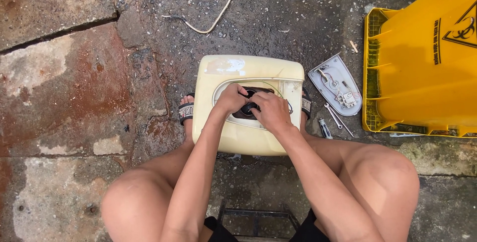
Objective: The person is disassembling a water heater to extract the internal heating assembly using a screwdriver and a wrench.
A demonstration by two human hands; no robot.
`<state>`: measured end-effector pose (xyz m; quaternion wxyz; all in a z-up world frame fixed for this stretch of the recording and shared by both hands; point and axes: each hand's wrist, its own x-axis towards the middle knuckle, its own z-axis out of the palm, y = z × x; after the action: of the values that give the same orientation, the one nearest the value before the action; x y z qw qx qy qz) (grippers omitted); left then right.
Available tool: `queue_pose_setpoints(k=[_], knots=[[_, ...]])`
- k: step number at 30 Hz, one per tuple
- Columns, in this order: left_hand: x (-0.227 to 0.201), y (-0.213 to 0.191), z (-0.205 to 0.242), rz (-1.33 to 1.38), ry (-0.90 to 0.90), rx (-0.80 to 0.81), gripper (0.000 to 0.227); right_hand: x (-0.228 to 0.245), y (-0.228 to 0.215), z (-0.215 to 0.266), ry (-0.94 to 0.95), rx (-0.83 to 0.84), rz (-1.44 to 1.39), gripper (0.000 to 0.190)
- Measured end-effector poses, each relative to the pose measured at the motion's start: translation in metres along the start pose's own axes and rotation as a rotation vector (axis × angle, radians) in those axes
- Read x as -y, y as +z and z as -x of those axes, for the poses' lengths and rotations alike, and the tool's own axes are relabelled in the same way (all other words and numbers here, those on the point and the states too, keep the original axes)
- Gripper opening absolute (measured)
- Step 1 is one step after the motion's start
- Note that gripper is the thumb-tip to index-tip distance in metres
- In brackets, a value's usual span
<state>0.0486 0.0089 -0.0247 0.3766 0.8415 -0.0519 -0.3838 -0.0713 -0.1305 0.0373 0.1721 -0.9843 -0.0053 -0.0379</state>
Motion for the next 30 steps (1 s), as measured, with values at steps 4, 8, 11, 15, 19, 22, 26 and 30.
queue_pose_setpoints(k=[4,8,11,15,19,22,26,30], knots=[[-0.009,-0.001,0.014,0.007,-0.02,-0.011,0.031,0.004,-0.001,0.0,0.014,0.025,0.021,0.022],[-0.005,-0.005,0.014,0.022,-0.016,0.014,0.032,0.005,-0.008,-0.004,-0.014,0.076,0.064,0.021],[-0.001,-0.007,0.009,0.02,0.001,0.003,0.031,0.002,-0.013,-0.011,-0.077,0.135,0.103,0.019],[-0.012,-0.011,0.021,-0.016,-0.001,-0.047,0.03,-0.003,-0.015,-0.02,-0.135,0.241,0.116,0.022],[-0.02,-0.011,0.035,0.024,0.005,-0.093,0.026,-0.008,-0.014,-0.03,-0.181,0.327,0.153,0.02],[-0.012,-0.006,0.032,0.029,-0.021,-0.134,0.024,-0.005,-0.023,-0.033,-0.266,0.397,0.172,0.013],[-0.005,0.003,0.02,0.021,-0.048,-0.164,0.023,0.001,-0.041,-0.031,-0.269,0.472,0.155,0.006],[-0.017,0.001,0.028,0.077,-0.053,-0.19,0.021,-0.004,-0.037,-0.034,-0.166,0.481,0.043,0.008]])
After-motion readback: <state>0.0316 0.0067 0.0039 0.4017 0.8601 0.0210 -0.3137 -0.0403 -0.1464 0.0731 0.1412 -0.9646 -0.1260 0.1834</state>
